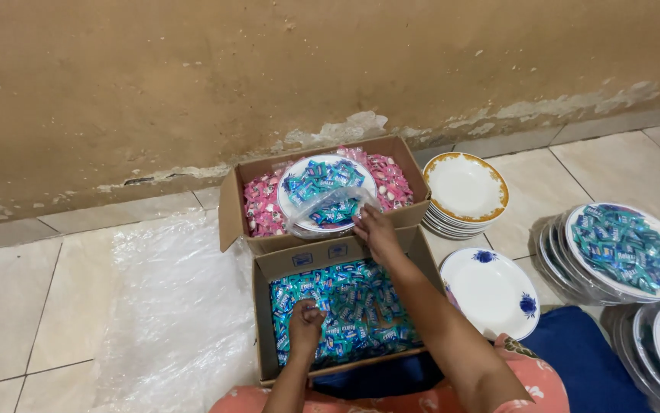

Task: Pack small packets and plates into a cardboard box while sitting on the floor.

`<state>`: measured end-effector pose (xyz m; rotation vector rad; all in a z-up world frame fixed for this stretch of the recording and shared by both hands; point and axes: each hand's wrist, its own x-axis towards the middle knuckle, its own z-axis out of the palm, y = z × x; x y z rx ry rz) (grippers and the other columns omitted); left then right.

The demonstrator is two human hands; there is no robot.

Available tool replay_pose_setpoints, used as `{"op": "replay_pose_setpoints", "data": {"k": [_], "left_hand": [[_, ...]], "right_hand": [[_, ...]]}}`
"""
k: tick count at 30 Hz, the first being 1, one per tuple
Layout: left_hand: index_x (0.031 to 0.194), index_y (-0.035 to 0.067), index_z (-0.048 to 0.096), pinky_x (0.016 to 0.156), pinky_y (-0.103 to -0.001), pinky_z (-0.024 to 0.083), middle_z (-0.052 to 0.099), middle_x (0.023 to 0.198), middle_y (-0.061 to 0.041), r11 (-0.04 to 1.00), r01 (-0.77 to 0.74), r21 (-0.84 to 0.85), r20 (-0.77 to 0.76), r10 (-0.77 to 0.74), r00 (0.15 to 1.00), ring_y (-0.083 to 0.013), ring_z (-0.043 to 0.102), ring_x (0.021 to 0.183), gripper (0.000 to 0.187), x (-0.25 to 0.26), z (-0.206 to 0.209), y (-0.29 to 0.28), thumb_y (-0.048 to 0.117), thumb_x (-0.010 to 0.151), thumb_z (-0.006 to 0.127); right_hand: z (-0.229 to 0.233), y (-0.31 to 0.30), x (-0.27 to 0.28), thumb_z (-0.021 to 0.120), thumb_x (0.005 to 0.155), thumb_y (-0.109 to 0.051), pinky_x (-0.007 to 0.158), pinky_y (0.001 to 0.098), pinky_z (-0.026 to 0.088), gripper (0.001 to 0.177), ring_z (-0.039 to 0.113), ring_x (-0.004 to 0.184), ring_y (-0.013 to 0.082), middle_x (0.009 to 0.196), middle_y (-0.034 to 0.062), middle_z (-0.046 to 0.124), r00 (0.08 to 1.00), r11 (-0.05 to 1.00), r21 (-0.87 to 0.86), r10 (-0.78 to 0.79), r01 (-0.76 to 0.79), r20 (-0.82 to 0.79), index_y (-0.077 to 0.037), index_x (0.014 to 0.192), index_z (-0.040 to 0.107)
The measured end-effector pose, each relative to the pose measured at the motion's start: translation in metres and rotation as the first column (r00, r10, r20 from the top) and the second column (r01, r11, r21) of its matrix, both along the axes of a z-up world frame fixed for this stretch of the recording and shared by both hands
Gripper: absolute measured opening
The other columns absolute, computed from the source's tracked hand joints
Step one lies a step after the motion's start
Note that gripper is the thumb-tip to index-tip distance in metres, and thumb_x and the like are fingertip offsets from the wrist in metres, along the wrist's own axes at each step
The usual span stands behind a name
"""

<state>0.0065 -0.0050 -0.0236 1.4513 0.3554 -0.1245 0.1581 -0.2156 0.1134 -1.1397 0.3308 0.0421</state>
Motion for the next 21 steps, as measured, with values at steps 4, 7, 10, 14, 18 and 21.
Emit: {"op": "replay_pose_setpoints", "data": {"k": [4, 7, 10, 14, 18, 21], "left_hand": [[0.111, 0.016, 0.056, 0.033, -0.029, 0.032, 0.068, 0.114, -0.016, 0.971, -0.123, -0.207, -0.189, 0.084, 0.978, -0.0183, 0.048, 0.057, 0.025, 0.022, 0.078, -0.022, 0.007, 0.094, 0.072], [0.104, 0.006, 0.058, 0.064, -0.029, 0.053, 0.074, 0.105, -0.016, 0.893, -0.217, -0.394, -0.117, 0.186, 0.976, -0.0227, 0.065, 0.081, 0.019, 0.083, 0.070, -0.042, 0.000, 0.093, 0.072], [0.142, 0.002, 0.050, 0.115, -0.045, 0.048, 0.058, 0.147, -0.025, 0.803, -0.102, -0.587, -0.013, 0.117, 0.993, -0.0379, 0.056, 0.138, 0.056, 0.118, 0.128, -0.053, 0.031, 0.096, 0.060], [0.163, 0.018, 0.028, 0.113, -0.040, 0.042, 0.028, 0.171, -0.004, 0.722, -0.078, -0.688, -0.089, 0.023, 0.996, -0.0256, 0.037, 0.153, 0.094, 0.159, 0.112, -0.048, 0.052, 0.084, 0.065], [0.146, 0.021, 0.050, 0.096, -0.037, 0.046, 0.059, 0.132, 0.000, 0.843, -0.077, -0.532, -0.036, 0.069, 0.997, -0.0185, 0.059, 0.120, 0.051, 0.119, 0.128, -0.046, 0.026, 0.097, 0.061], [0.137, 0.018, 0.059, 0.095, -0.038, 0.050, 0.066, 0.133, -0.005, 0.987, 0.157, 0.030, 0.035, -0.158, 0.987, -0.0211, 0.065, 0.115, 0.041, 0.084, 0.066, -0.035, 0.027, 0.097, 0.064]], "right_hand": [[-0.030, -0.029, -0.049, 0.044, 0.107, -0.010, 0.082, 0.0331, 0.060, 0.037, 0.072, 0.098, 0.0260, 0.114, 0.0181, 0.073, 0.993, 0.974, -0.194, 0.122, -0.119, 0.004, 0.003, 0.139, 0.057], [-0.070, -0.039, -0.088, 0.062, 0.099, -0.024, 0.076, 0.0364, 0.060, 0.032, 0.073, 0.089, 0.0248, 0.109, 0.0143, 0.079, 0.946, 0.901, -0.287, 0.303, -0.324, -0.117, -0.005, 0.124, 0.072], [-0.063, -0.035, -0.117, 0.069, 0.094, -0.017, 0.074, 0.0302, 0.055, 0.036, 0.074, 0.100, 0.0196, 0.113, 0.0085, 0.079, 0.868, 0.759, -0.421, 0.430, -0.497, -0.249, -0.007, 0.129, 0.072], [-0.093, -0.042, -0.122, 0.069, 0.093, -0.019, 0.094, 0.0325, 0.056, 0.042, 0.068, 0.123, 0.0197, 0.134, 0.0064, 0.073, 0.818, 0.670, -0.471, 0.491, -0.574, -0.299, -0.011, 0.134, 0.071], [-0.143, -0.056, -0.115, 0.062, 0.095, -0.028, 0.095, 0.0443, 0.056, 0.051, 0.065, 0.123, 0.0365, 0.144, 0.0195, 0.059, 0.657, 0.073, -0.781, 0.593, -0.620, -0.466, -0.018, 0.145, 0.061], [-0.164, -0.049, -0.116, 0.065, 0.093, -0.037, 0.102, 0.0507, 0.050, 0.067, 0.051, 0.131, 0.0452, 0.156, 0.0234, 0.033, 0.458, -0.262, -0.683, 0.575, -0.682, -0.678, -0.023, 0.155, 0.041]]}}
